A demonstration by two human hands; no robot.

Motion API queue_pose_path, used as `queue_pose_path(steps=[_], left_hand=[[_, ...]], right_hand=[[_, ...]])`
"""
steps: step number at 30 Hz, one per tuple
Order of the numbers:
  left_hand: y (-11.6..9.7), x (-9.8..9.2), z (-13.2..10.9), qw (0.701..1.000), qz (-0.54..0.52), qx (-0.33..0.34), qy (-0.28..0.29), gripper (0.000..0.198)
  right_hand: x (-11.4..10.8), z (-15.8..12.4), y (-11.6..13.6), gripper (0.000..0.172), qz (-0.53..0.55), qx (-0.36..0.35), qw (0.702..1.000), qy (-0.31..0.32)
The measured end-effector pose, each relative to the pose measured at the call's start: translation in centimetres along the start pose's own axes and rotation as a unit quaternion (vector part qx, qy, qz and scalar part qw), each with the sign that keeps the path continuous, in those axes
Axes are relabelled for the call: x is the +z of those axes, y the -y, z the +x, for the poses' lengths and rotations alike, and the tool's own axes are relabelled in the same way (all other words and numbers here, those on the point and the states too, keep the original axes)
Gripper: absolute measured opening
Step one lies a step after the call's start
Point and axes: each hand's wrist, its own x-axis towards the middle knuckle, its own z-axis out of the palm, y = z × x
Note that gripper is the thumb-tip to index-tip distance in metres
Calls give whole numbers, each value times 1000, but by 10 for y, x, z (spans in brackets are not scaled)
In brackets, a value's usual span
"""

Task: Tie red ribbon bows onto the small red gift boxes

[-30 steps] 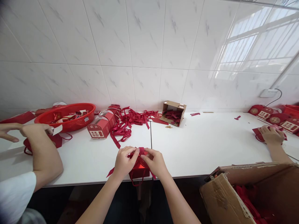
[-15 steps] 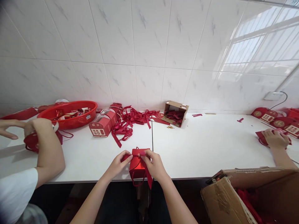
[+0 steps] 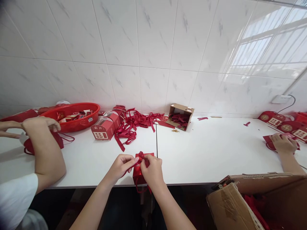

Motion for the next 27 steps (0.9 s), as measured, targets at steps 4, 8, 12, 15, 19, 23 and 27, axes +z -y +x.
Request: queue_pose_path(steps=[4, 8, 12, 15, 19, 23, 27], left_hand=[[-17, 6, 4, 998, 54, 43, 0, 37], [-37, 10, 13, 994, 75, 69, 28, 39], [-48, 11, 32, 993, 39, 110, 32, 33], [-38, 6, 41, 993, 47, 104, -38, 40], [-7, -1, 32, 993, 90, 67, -23, 31], [17, 3, 16, 995, 59, 73, -20, 18], [30, 12, 8, 993, 13, 84, -85, 17]], right_hand=[[-4, -3, -1, 15, -47, -66, 997, 19], [-10, -5, -1, 12, -42, -106, 993, 45], [-10, -2, -3, 31, -18, -81, 996, 37], [-10, 1, -6, 39, 10, -57, 998, 38], [-13, 2, -9, 40, 46, -37, 997, 47], [-11, 0, -11, 41, 76, -29, 996, 33], [-6, -2, -11, 42, 116, 1, 993, 10]])
